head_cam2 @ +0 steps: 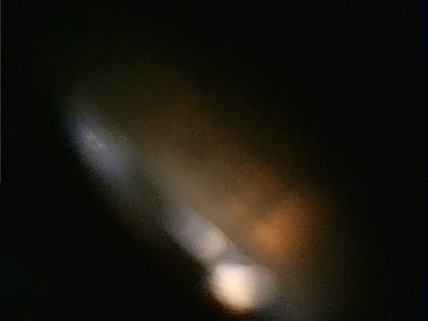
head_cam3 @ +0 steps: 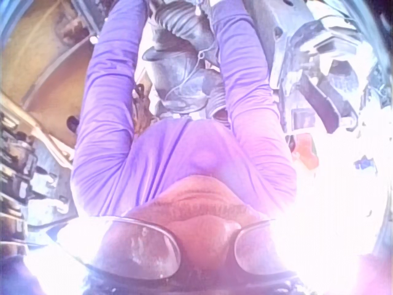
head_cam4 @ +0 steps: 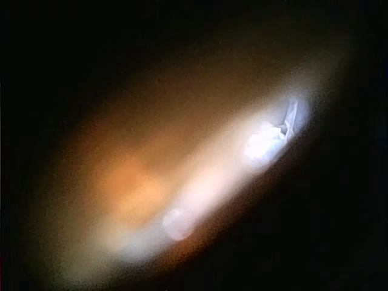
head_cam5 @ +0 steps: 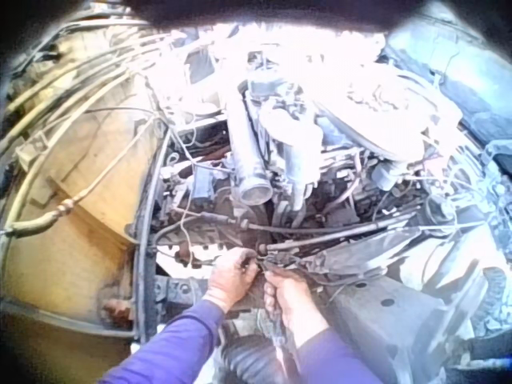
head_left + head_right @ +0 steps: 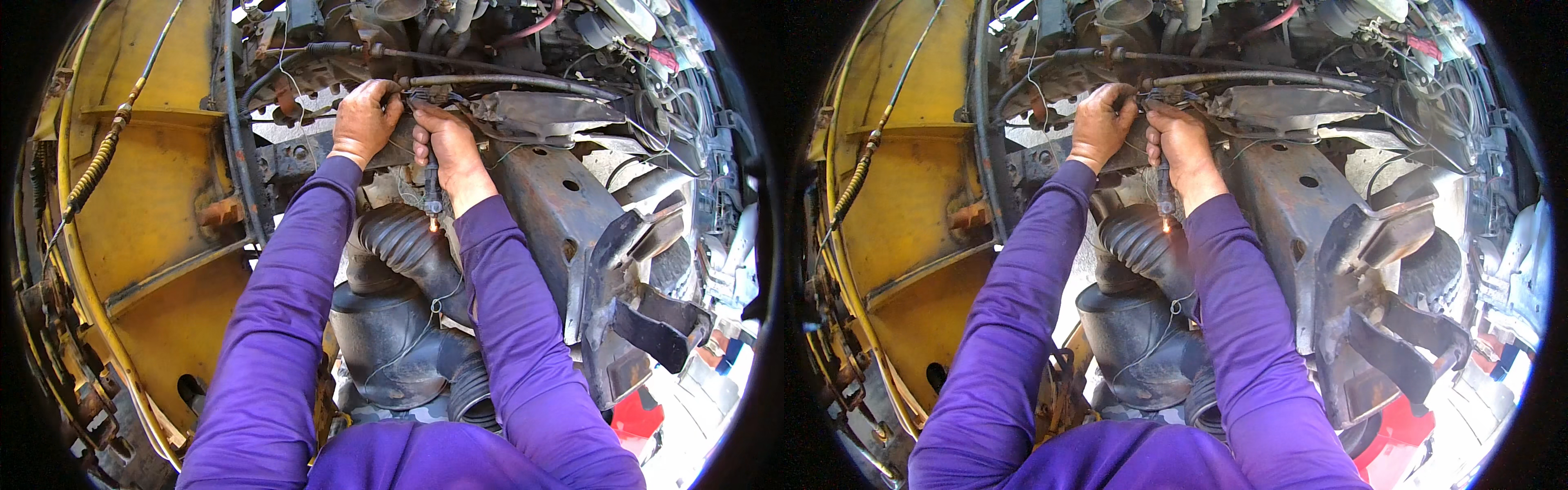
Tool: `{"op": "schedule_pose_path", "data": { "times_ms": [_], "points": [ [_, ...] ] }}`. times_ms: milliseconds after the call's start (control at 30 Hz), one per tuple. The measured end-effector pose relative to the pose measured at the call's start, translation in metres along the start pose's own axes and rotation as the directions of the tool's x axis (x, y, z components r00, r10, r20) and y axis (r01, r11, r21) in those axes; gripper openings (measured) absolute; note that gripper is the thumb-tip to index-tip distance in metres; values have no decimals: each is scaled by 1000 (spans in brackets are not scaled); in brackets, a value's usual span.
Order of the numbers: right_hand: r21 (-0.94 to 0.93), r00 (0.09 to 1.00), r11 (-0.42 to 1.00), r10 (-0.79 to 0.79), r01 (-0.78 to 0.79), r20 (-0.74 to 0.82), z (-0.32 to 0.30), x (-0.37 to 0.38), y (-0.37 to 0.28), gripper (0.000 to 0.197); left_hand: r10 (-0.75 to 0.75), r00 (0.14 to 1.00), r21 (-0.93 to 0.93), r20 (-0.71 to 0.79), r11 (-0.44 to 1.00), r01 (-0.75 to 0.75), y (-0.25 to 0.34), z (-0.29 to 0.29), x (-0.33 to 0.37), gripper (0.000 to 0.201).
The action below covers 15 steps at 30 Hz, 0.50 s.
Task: The person works on the engine bay of a yellow vehicle, manipulating wires and connectors near the firewall. They repeatedly connect and disconnect a small electrical connector, then use a handheld light to illuminate the area while continuing to adjust the wiring.
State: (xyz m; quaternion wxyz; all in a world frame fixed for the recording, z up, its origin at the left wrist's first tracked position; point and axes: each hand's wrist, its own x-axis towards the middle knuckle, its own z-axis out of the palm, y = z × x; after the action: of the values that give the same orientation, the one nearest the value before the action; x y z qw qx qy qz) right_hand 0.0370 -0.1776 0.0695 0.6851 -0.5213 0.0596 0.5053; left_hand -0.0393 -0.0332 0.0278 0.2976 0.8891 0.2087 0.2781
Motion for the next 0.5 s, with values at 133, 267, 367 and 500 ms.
{"op": "schedule_pose_path", "data": {
  "times_ms": [133,267,367,500],
  "points": [
    [-14,1000,1000,-6,6,1,-2,3,2,30,19,1000,-11,3,1000,-19,3,0,2,14],
    [-42,997,999,-37,35,-63,6,2,3,33,14,1000,-28,12,1000,-13,4,-1,2,15],
    [-52,996,997,-60,56,-66,6,4,8,36,20,1000,-32,1,999,-20,3,0,1,16],
    [-49,998,997,-54,52,-45,5,3,7,35,-3,1000,0,15,1000,3,3,0,1,15]
  ]
}}
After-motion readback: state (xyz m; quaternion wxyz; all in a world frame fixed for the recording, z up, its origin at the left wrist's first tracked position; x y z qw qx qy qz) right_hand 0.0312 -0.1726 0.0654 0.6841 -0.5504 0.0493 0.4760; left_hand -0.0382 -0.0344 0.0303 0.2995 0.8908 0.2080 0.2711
